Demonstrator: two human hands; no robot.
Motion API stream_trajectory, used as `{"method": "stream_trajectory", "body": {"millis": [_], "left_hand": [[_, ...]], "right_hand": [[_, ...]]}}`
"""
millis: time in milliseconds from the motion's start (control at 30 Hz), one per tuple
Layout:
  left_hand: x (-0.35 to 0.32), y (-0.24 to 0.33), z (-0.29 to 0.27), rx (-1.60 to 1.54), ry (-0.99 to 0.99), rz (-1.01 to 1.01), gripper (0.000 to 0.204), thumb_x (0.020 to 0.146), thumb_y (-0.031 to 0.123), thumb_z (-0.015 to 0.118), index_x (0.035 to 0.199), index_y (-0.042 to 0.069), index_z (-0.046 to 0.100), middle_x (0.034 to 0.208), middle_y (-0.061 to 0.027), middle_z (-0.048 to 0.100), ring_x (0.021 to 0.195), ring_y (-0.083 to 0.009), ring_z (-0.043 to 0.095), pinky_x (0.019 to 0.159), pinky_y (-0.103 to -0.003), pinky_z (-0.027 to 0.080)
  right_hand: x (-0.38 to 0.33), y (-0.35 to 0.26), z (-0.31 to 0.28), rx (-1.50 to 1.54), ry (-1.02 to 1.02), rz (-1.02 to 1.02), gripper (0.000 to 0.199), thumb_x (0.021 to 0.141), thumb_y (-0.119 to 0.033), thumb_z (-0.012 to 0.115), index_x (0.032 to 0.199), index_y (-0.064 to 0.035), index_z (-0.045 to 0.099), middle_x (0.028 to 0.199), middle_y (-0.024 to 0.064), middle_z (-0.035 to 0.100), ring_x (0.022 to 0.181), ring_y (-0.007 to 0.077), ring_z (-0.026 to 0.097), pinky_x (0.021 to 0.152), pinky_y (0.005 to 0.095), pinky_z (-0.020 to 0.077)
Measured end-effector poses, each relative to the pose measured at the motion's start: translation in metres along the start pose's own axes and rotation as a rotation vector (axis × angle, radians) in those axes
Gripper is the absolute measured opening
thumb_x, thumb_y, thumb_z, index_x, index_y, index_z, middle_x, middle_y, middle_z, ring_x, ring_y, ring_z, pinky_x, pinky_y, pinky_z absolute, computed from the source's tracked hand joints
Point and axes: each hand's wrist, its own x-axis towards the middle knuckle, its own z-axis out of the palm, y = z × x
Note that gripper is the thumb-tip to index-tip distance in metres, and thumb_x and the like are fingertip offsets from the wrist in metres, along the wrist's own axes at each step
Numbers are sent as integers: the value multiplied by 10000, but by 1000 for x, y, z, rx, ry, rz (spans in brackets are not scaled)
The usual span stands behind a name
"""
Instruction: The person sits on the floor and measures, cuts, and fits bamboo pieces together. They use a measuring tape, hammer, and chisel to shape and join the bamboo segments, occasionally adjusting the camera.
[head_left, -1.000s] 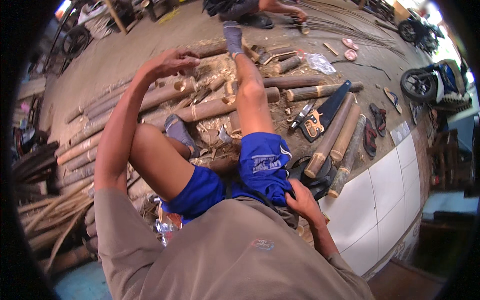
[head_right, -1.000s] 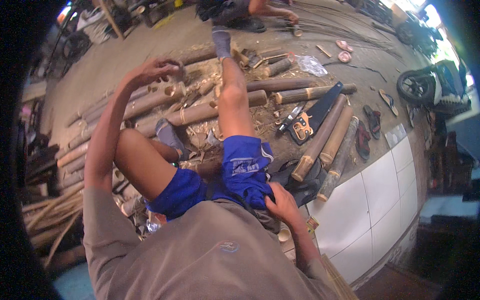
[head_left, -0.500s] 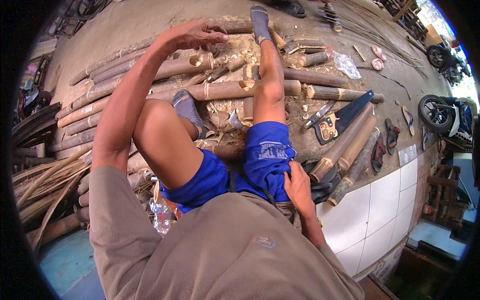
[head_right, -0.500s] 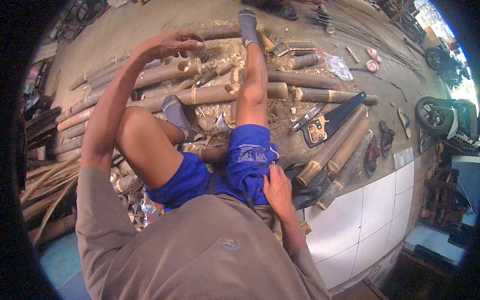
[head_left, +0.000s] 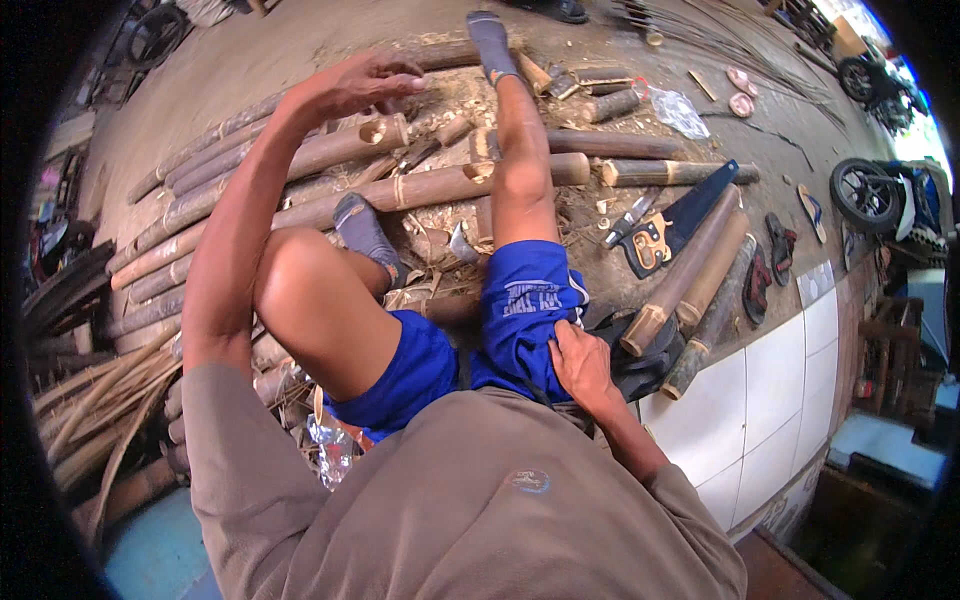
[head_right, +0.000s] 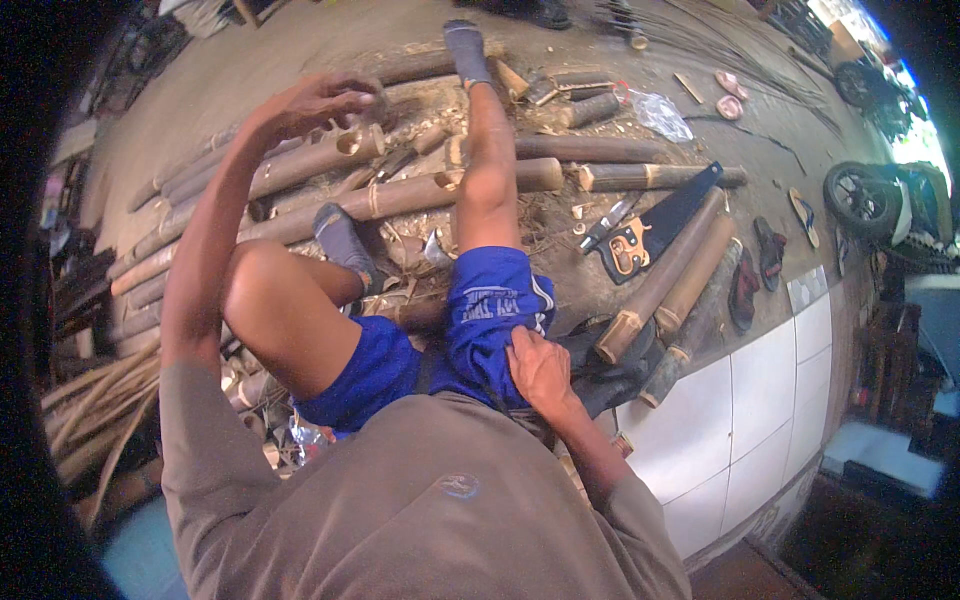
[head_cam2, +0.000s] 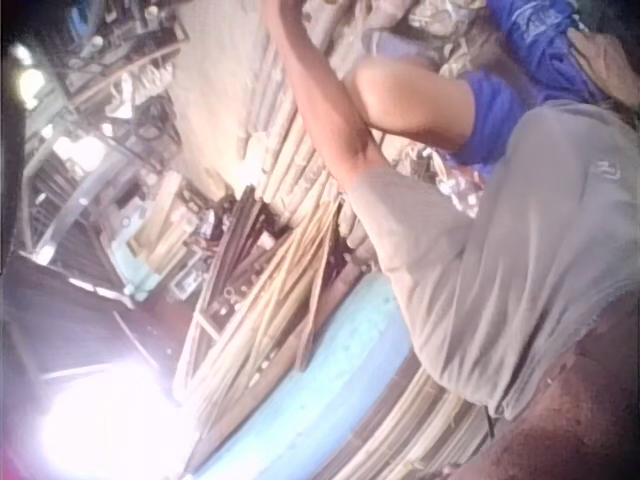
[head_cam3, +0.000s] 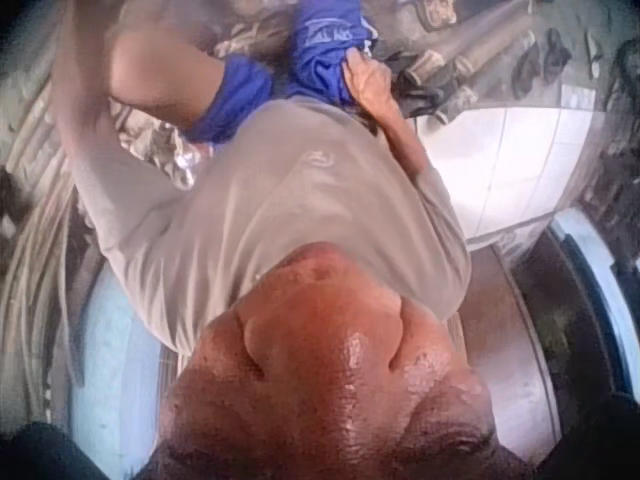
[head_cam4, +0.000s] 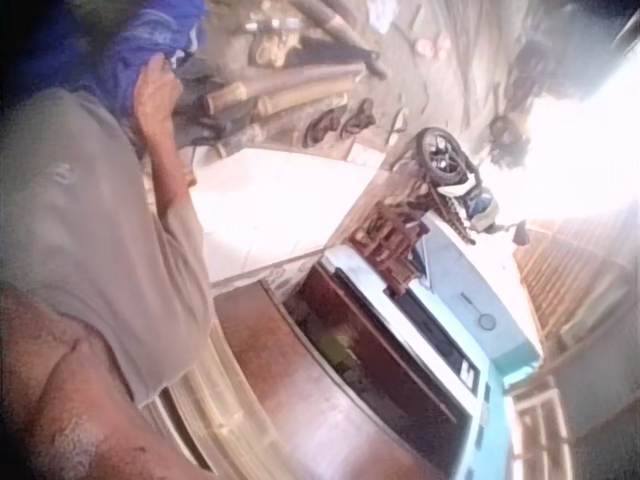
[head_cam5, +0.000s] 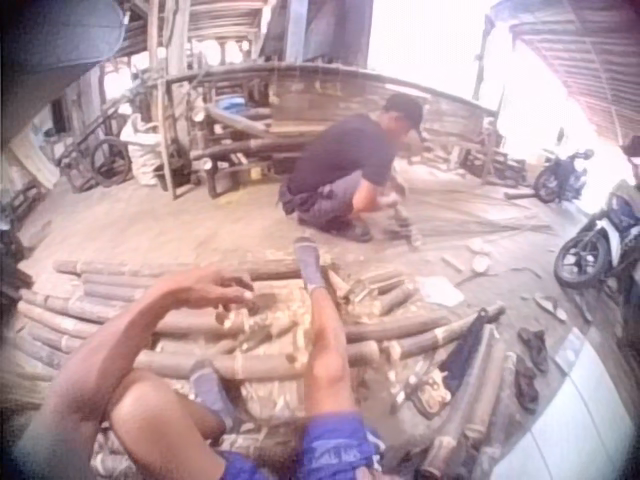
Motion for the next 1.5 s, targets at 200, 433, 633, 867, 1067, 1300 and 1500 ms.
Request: {"method": "stream_trajectory", "body": {"millis": [200,433,633,867,1067,1300,1500], "left_hand": [[3,-1,6,-3,-39,-54,615,968,545,644,1388,97,611,1112,-67,693,903,-169,643,728,-319,489],[5,2,5,-8,-71,-113,559,987,462,639,1397,84,604,1192,-57,690,917,-152,655,751,-306,507],[4,13,12,-67,-39,-98,617,961,510,661,1352,35,625,1073,-65,697,809,-148,633,744,-304,466],[6,3,14,-94,-71,-113,588,983,484,645,1386,58,607,1107,-79,691,859,-150,648,765,-314,495],[14,-9,23,-30,-87,-60,624,979,505,653,1333,-7,618,1083,-108,687,837,-179,683,799,-342,521],[-17,-19,4,1,-33,-53,569,982,478,649,1344,40,620,1069,-89,723,871,-188,653,831,-337,527],[-6,-21,12,109,-66,-54,538,972,437,670,1338,47,615,1027,-142,737,848,-204,698,837,-358,544]], "right_hand": [[-29,9,-19,114,-71,93,310,902,-226,699,1039,-9,526,961,241,678,903,487,661,776,546,535],[-32,0,-42,9,-451,171,372,866,-288,686,1070,2,577,973,270,714,915,474,695,793,559,560],[-10,3,-5,-38,-158,59,176,863,-197,664,916,-31,642,769,232,701,727,452,706,667,559,566],[8,22,13,139,310,256,184,899,-211,662,920,-40,600,810,240,686,760,471,673,670,555,527],[-19,5,-13,456,382,399,190,897,-158,659,960,18,624,742,269,632,708,437,672,642,486,507],[-70,41,-63,357,502,318,170,919,-106,688,1050,2,680,805,90,677,710,181,631,668,336,514],[-33,28,-149,356,961,265,130,1002,-114,621,1057,-13,680,829,48,645,753,121,609,716,279,500]]}}
